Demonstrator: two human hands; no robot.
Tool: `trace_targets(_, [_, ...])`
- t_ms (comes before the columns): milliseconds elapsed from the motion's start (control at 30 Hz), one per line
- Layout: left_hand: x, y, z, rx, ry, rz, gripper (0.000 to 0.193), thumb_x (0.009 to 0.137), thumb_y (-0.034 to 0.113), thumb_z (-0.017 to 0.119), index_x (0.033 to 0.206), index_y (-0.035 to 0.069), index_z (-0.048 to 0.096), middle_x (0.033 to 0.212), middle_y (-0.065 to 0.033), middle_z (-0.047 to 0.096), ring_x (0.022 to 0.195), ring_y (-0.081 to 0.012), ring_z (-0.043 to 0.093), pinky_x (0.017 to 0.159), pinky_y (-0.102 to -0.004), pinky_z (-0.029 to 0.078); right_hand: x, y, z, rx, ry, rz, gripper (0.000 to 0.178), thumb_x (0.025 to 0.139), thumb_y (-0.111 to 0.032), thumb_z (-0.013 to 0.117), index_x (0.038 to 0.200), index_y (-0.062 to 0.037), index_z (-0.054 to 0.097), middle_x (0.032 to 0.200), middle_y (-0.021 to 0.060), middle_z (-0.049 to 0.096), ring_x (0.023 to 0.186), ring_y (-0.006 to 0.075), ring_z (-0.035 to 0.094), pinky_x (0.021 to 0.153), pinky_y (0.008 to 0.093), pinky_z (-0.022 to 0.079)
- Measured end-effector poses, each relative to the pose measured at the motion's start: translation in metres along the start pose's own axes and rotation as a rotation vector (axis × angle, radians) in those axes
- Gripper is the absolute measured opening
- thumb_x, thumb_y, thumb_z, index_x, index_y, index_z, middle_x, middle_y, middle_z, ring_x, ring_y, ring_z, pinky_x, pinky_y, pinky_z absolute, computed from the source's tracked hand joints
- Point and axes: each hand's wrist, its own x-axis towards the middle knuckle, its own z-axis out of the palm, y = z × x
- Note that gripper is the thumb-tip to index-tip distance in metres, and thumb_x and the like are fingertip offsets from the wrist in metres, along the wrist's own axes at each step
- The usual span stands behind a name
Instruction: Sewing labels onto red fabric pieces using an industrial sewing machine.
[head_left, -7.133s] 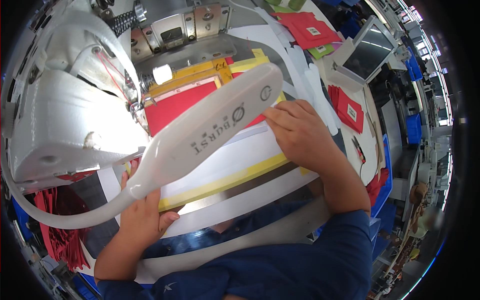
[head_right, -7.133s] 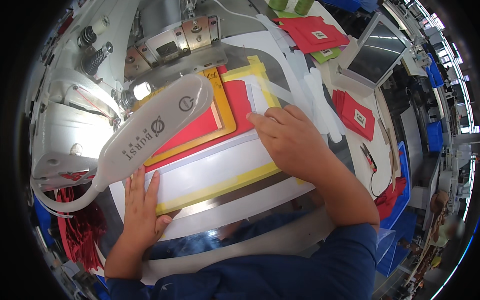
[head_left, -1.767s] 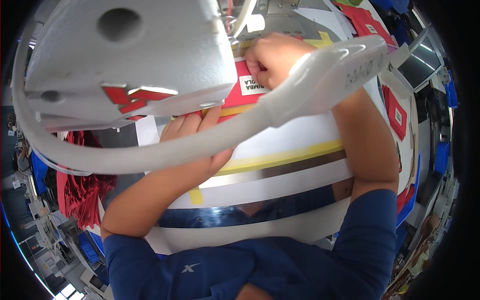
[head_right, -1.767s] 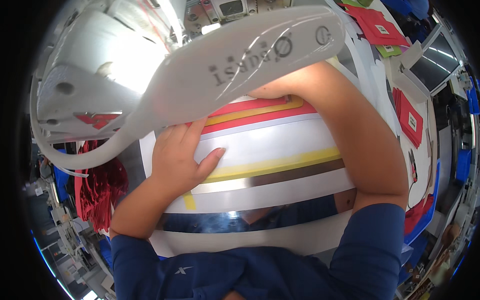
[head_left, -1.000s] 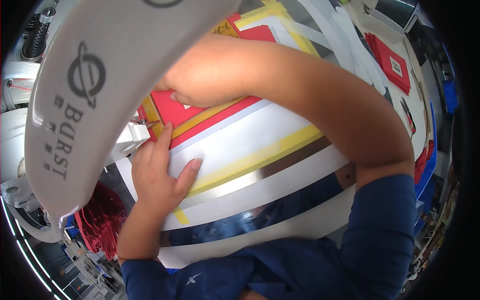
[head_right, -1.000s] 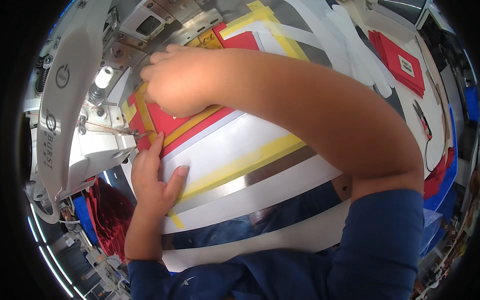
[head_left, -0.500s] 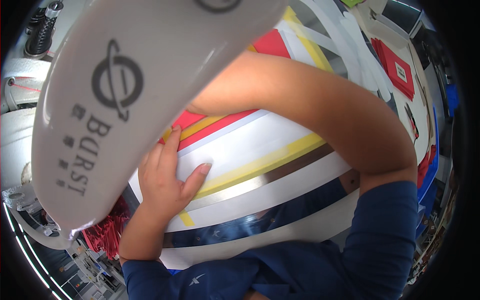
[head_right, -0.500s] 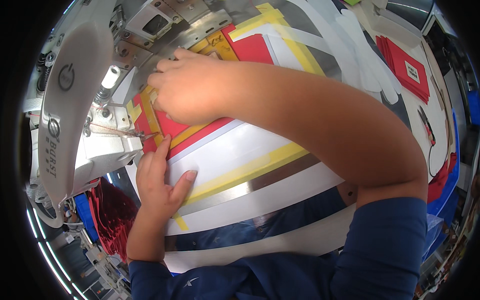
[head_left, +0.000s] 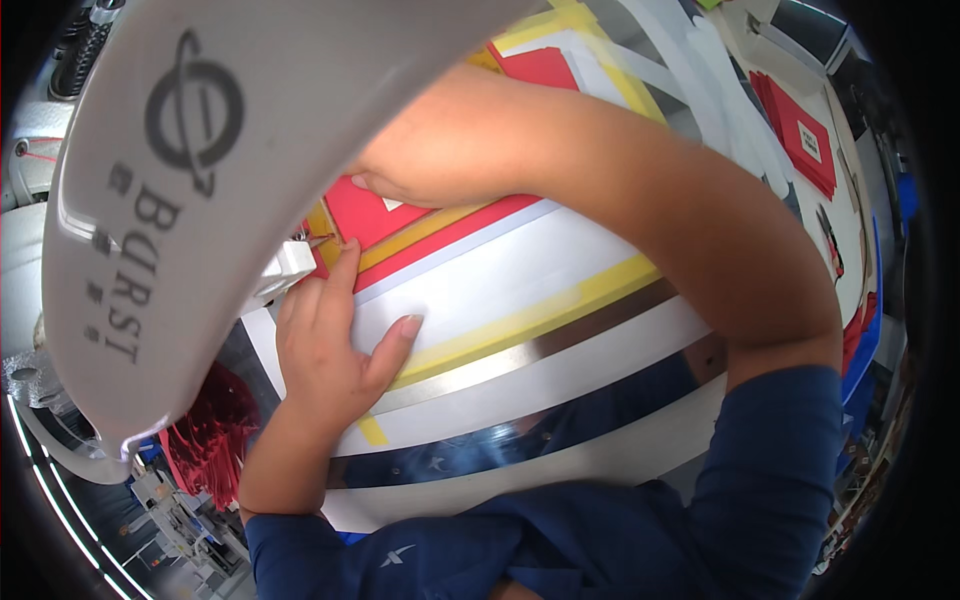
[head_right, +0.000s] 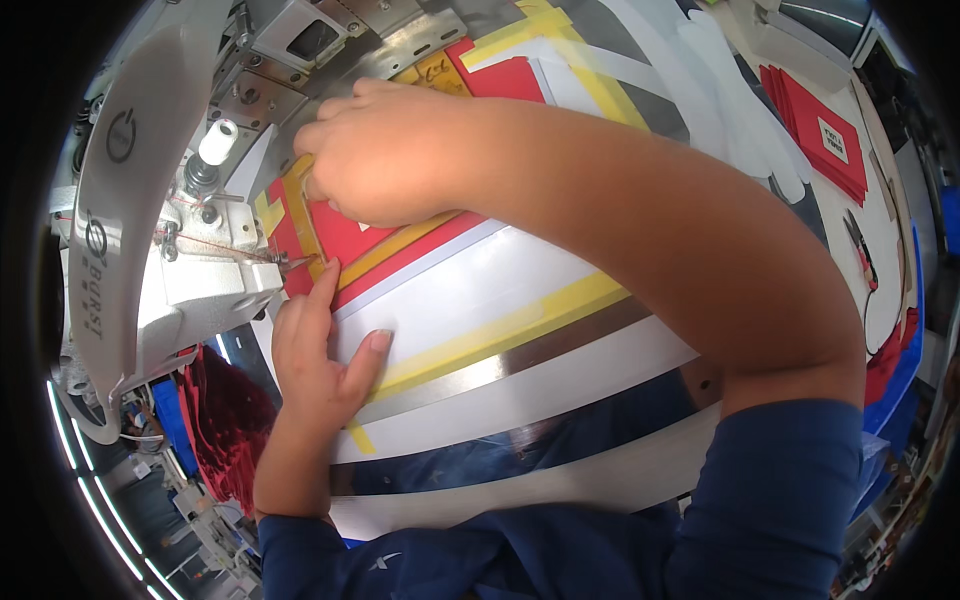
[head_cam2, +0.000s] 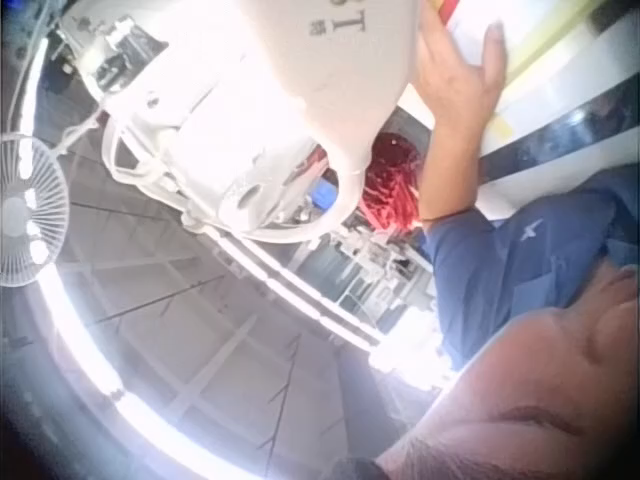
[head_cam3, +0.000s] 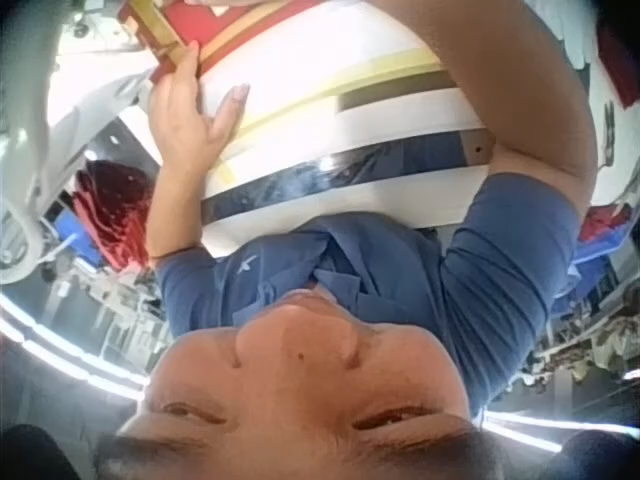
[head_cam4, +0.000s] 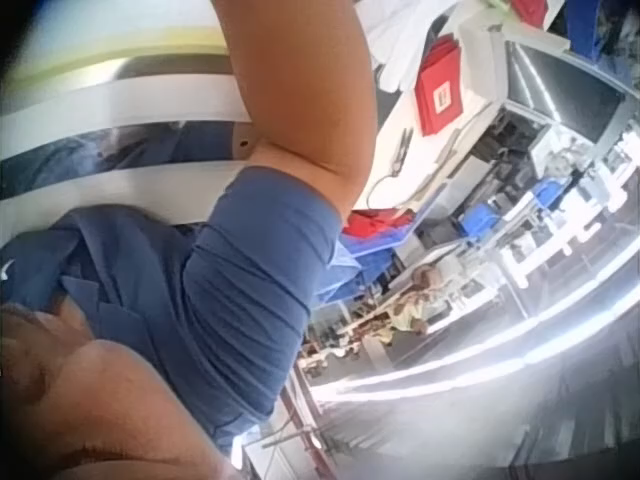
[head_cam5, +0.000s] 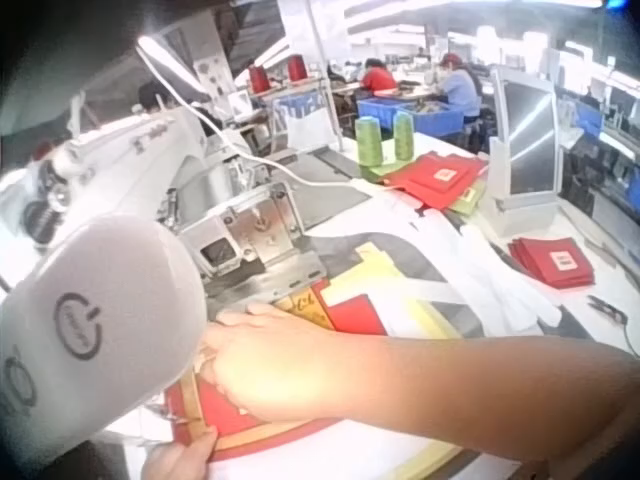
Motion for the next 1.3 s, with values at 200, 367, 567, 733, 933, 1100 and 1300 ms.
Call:
trace_targets(200, [0.002, 0.002, -0.001, 0.078, 0.014, 0.037, 0.075, 0.085, 0.033, 0.086, 0.146, -0.004, 0.063, 0.09, -0.0123, 0.057, 0.083, -0.0323, 0.056, 0.079, -0.0431, 0.046, -0.007, 0.004, 0.001, -0.107, 0.055, -0.102, 0.03, 0.102, -0.027, 0.066, 0.127, -0.0233, 0.083, 0.127, 0.0033, 0.07, 0.13, 0.0223, 0.06, 0.11, 0.0403, 0.042])
trace_targets(367, [0.004, 0.003, -0.002, 0.118, -0.002, 0.052, 0.079, 0.084, 0.044, 0.088, 0.14, -0.008, 0.066, 0.095, -0.0143, 0.065, 0.084, -0.0317, 0.063, 0.081, -0.0421, 0.05, -0.005, 0.004, 0.008, -0.135, 0.109, -0.158, 0.029, 0.099, -0.028, 0.069, 0.124, -0.0247, 0.084, 0.124, 0.0014, 0.07, 0.128, 0.0216, 0.06, 0.109, 0.0404, 0.043])
trace_targets(567, [0.001, 0.004, 0.001, -0.009, 0.052, 0.016, 0.07, 0.085, 0.032, 0.085, 0.142, -0.004, 0.065, 0.087, -0.0119, 0.057, 0.08, -0.0317, 0.054, 0.076, -0.0435, 0.045, -0.007, -0.007, -0.001, -0.163, 0.074, -0.279, 0.025, 0.094, -0.024, 0.071, 0.114, -0.0253, 0.086, 0.122, -0.0024, 0.071, 0.126, 0.0196, 0.061, 0.107, 0.0414, 0.045])
trace_targets(733, [0.004, 0.002, -0.003, 0.001, 0.043, 0.056, 0.069, 0.085, 0.031, 0.085, 0.141, -0.004, 0.066, 0.085, -0.0113, 0.056, 0.078, -0.0314, 0.054, 0.075, -0.0433, 0.045, -0.007, -0.011, 0.003, -0.155, 0.106, -0.341, 0.018, 0.091, -0.025, 0.072, 0.101, -0.0251, 0.088, 0.121, -0.0045, 0.072, 0.124, 0.018, 0.062, 0.105, 0.0399, 0.046])
trace_targets(933, [0.01, 0.004, 0.0, -0.01, 0.054, 0.099, 0.072, 0.084, 0.033, 0.087, 0.141, -0.005, 0.065, 0.089, -0.0134, 0.06, 0.08, -0.0325, 0.057, 0.078, -0.044, 0.046, 0.005, 0.005, 0.018, -0.515, 0.255, -0.169, 0.021, 0.093, -0.023, 0.071, 0.106, -0.0268, 0.087, 0.122, -0.0053, 0.072, 0.122, 0.0185, 0.062, 0.105, 0.04, 0.045])
trace_targets(1100, [0.006, 0.008, 0.0, -0.023, 0.036, 0.023, 0.073, 0.083, 0.034, 0.088, 0.141, -0.005, 0.065, 0.09, -0.0143, 0.061, 0.081, -0.0329, 0.058, 0.079, -0.0444, 0.047, 0.002, 0.0, 0.005, -0.287, 0.095, -0.104, 0.031, 0.097, -0.022, 0.068, 0.122, -0.029, 0.085, 0.125, -0.0026, 0.072, 0.125, 0.02, 0.063, 0.107, 0.0405, 0.044])
trace_targets(1300, [0.004, 0.004, -0.002, -0.024, 0.022, 0.015, 0.075, 0.082, 0.033, 0.088, 0.142, -0.005, 0.064, 0.088, -0.0134, 0.059, 0.08, -0.0315, 0.057, 0.076, -0.0435, 0.046, 0.0, 0.012, 0.003, -0.072, 0.099, -0.071, 0.038, 0.1, -0.02, 0.065, 0.133, -0.0294, 0.081, 0.129, 0.0006, 0.072, 0.13, 0.0227, 0.062, 0.11, 0.0405, 0.043])
